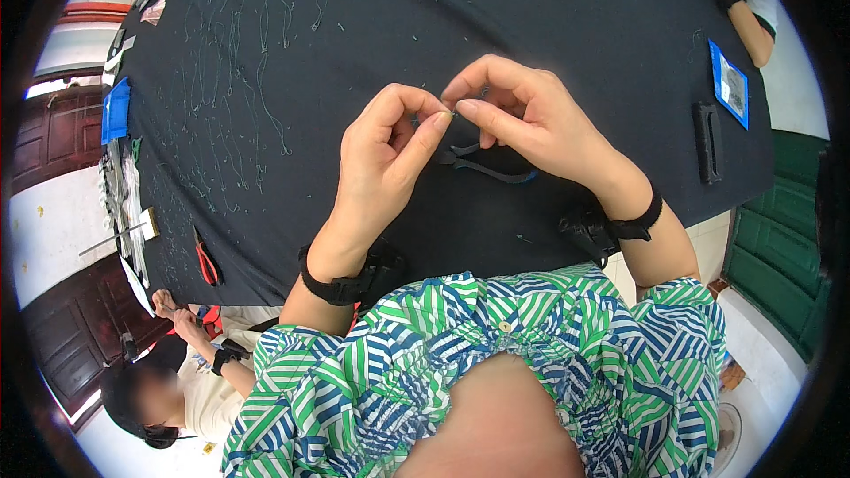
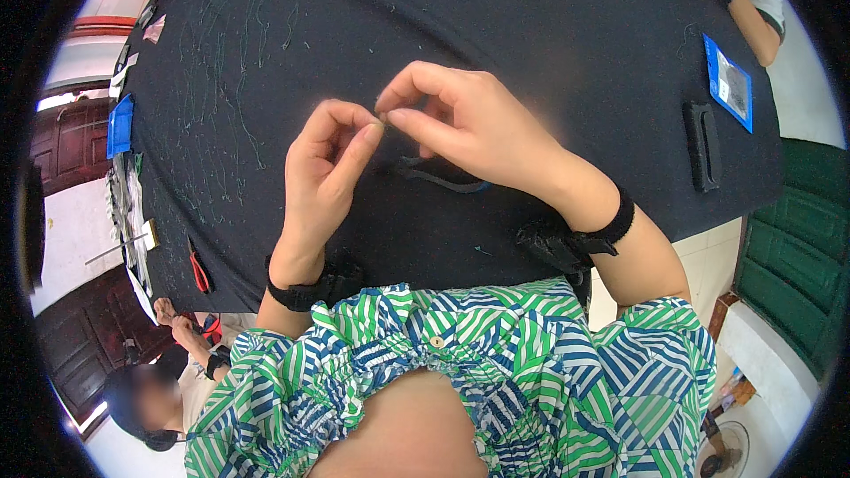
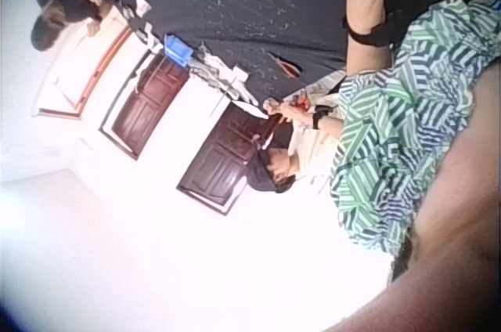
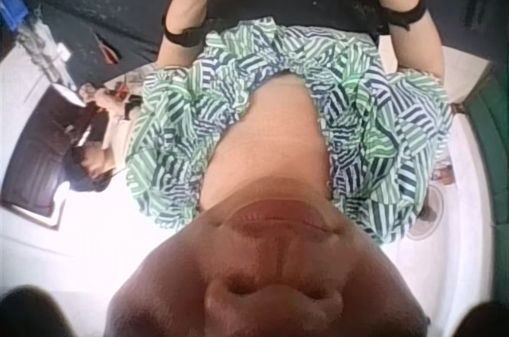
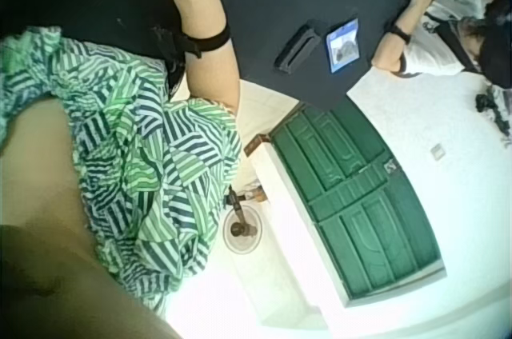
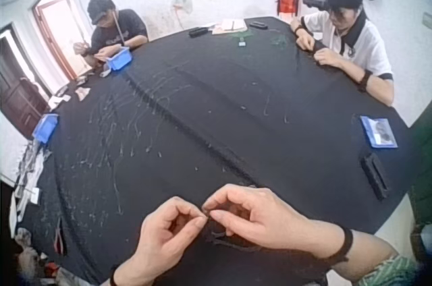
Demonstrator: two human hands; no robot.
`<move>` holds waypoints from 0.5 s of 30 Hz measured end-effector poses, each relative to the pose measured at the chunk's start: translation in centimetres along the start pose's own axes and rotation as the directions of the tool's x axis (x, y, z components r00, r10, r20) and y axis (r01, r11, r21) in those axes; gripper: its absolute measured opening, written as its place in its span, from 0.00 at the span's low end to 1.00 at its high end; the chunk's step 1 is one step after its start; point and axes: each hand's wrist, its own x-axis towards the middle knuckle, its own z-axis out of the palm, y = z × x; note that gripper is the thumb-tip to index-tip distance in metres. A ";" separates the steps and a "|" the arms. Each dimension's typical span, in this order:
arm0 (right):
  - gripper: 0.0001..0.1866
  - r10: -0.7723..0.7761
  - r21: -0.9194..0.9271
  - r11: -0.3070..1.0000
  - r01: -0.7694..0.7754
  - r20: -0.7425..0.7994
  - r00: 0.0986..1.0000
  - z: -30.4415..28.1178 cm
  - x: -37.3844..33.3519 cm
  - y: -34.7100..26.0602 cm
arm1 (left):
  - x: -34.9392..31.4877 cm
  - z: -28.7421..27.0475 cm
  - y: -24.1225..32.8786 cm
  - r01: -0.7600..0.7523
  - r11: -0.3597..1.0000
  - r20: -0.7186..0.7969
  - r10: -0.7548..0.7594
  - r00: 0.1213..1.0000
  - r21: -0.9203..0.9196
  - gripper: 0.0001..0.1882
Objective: The person assembles fishing tackle by threading a small green bead onto a fishing line, then uses pliers to crimp a metal sleeve onto the line.
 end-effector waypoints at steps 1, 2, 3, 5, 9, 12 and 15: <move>0.09 0.049 0.007 0.999 -0.050 0.049 0.998 -0.1 0.0 0.1 | 0.0 0.0 0.1 0.000 1.000 -0.001 0.000 1.000 0.000 0.05; 0.09 0.049 0.006 0.999 -0.049 0.050 0.998 -0.1 0.1 0.1 | -0.1 0.0 0.3 0.017 1.000 -0.009 -0.017 1.000 -0.024 0.05; 0.09 0.037 0.041 0.998 -0.039 0.043 0.998 -0.1 0.1 0.2 | -0.2 0.1 0.4 0.034 0.998 -0.017 -0.035 0.999 -0.048 0.05; 0.09 0.026 0.076 0.997 -0.029 0.036 0.999 0.0 0.2 0.5 | -0.3 0.1 1.0 0.068 0.994 -0.010 -0.069 0.998 -0.086 0.05; 0.08 0.020 0.116 0.993 -0.022 0.023 1.000 0.5 0.2 0.5 | -0.5 -0.1 1.1 0.078 0.990 0.015 -0.077 0.997 -0.118 0.04; 0.07 0.053 0.184 0.981 -0.057 0.029 0.998 1.0 0.2 0.5 | -0.5 0.0 1.5 0.096 0.973 0.019 -0.095 0.995 -0.211 0.04; 0.07 0.052 0.239 0.970 -0.052 0.007 0.999 1.7 0.0 0.9 | -0.6 0.0 1.7 0.089 0.969 0.009 -0.089 0.996 -0.231 0.03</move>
